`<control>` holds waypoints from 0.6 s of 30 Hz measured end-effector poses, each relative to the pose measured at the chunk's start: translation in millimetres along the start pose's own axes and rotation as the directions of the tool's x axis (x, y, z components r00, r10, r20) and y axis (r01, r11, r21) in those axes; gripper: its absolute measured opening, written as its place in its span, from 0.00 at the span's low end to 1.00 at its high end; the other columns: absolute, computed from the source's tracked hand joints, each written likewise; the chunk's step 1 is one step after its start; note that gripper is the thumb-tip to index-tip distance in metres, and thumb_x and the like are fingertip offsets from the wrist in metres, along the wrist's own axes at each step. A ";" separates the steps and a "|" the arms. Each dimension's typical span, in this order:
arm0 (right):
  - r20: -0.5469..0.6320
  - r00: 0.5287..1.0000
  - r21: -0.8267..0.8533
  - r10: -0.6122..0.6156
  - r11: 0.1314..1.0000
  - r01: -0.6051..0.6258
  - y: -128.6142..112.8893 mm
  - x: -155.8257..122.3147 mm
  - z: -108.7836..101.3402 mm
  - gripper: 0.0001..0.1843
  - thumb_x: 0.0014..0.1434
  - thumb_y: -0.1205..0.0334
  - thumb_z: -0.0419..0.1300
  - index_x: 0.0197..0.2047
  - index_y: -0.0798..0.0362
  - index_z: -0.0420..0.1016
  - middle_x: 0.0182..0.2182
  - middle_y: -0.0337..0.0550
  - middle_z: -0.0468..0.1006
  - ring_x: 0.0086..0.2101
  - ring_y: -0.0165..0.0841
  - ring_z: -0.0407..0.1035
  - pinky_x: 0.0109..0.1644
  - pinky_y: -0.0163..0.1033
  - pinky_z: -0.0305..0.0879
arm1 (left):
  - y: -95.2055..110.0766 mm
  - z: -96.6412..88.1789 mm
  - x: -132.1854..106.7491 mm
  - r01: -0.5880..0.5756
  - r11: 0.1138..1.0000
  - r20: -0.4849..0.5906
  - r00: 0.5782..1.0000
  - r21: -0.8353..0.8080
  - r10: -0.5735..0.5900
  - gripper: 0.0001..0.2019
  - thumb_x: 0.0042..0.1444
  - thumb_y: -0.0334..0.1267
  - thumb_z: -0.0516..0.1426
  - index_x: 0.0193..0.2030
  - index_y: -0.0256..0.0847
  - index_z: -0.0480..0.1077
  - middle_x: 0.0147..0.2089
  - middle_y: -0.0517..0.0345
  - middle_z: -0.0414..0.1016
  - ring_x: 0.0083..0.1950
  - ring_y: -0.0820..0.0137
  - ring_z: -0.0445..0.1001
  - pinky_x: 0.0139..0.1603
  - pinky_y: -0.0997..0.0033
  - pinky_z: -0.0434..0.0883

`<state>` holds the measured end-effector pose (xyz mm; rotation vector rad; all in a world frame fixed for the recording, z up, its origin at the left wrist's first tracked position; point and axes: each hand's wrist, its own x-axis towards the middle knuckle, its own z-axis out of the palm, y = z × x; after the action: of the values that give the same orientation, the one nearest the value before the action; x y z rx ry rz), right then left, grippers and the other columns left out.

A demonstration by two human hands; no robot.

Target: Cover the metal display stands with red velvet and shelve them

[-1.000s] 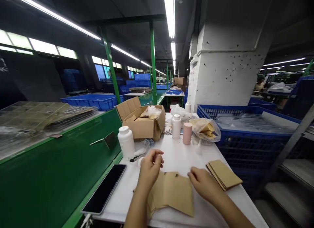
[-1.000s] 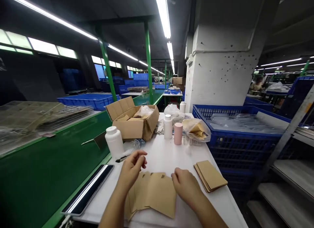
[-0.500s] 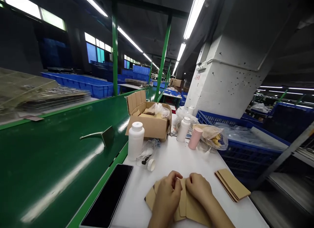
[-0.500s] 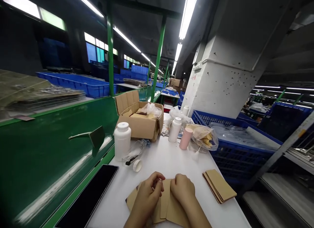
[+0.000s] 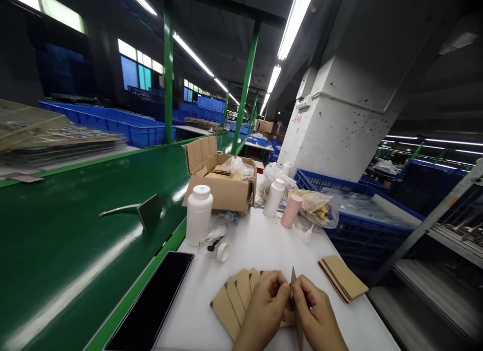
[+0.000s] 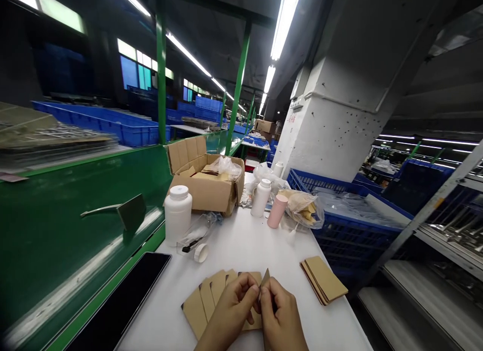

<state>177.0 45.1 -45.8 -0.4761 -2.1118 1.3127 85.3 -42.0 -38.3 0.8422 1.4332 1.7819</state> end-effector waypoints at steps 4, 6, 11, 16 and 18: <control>-0.068 0.931 0.575 0.358 0.777 -0.257 5.3 0.2 -5.0 0.23 0.52 0.43 0.61 0.22 0.51 0.59 0.13 0.31 0.61 0.15 0.24 0.52 0.19 0.31 0.50 | 1.8 2.6 -0.2 0.058 0.961 -0.101 0.991 -0.272 -0.089 0.11 0.52 0.42 0.58 0.27 0.38 0.62 0.23 0.63 0.63 0.25 0.76 0.64 0.21 0.80 0.60; -0.099 0.846 0.813 0.523 0.533 -0.235 11.1 -3.2 -21.5 0.22 0.40 0.53 0.69 0.21 0.51 0.58 0.13 0.30 0.61 0.15 0.22 0.54 0.18 0.28 0.52 | 0.3 2.5 0.9 0.041 0.874 -0.193 0.969 -0.484 -0.152 0.11 0.51 0.41 0.60 0.27 0.39 0.63 0.25 0.63 0.64 0.27 0.76 0.64 0.23 0.80 0.62; -0.240 0.644 0.932 0.727 0.358 -0.058 37.0 -18.0 -106.1 0.16 0.30 0.72 0.65 0.21 0.53 0.60 0.15 0.29 0.64 0.16 0.21 0.58 0.16 0.26 0.56 | 10.7 -6.1 0.0 -0.202 0.653 -0.454 0.858 -0.730 -0.242 0.08 0.50 0.39 0.60 0.33 0.39 0.66 0.34 0.58 0.72 0.34 0.71 0.71 0.33 0.74 0.71; -0.856 0.490 0.271 0.164 0.950 0.154 54.8 40.6 -156.2 0.05 0.49 0.61 0.58 0.28 0.52 0.66 0.21 0.35 0.72 0.19 0.28 0.65 0.19 0.32 0.61 | 41.1 -17.3 -15.6 -0.333 0.601 -0.543 0.814 -0.726 -0.205 0.05 0.49 0.37 0.59 0.32 0.42 0.67 0.28 0.62 0.70 0.27 0.72 0.70 0.35 0.71 0.72; -0.765 0.644 -0.069 -0.009 0.995 -0.068 60.8 92.2 -156.9 0.10 0.57 0.57 0.50 0.28 0.52 0.63 0.20 0.37 0.72 0.17 0.28 0.63 0.21 0.34 0.61 | 47.8 -17.1 -20.6 -0.346 0.618 -0.548 0.819 -0.706 -0.167 0.06 0.49 0.40 0.59 0.31 0.43 0.67 0.27 0.62 0.69 0.27 0.71 0.70 0.36 0.69 0.72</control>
<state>209.5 232.6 -20.6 -0.9253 -1.4281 0.7926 77.0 -75.6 4.2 -0.1323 0.7025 2.5710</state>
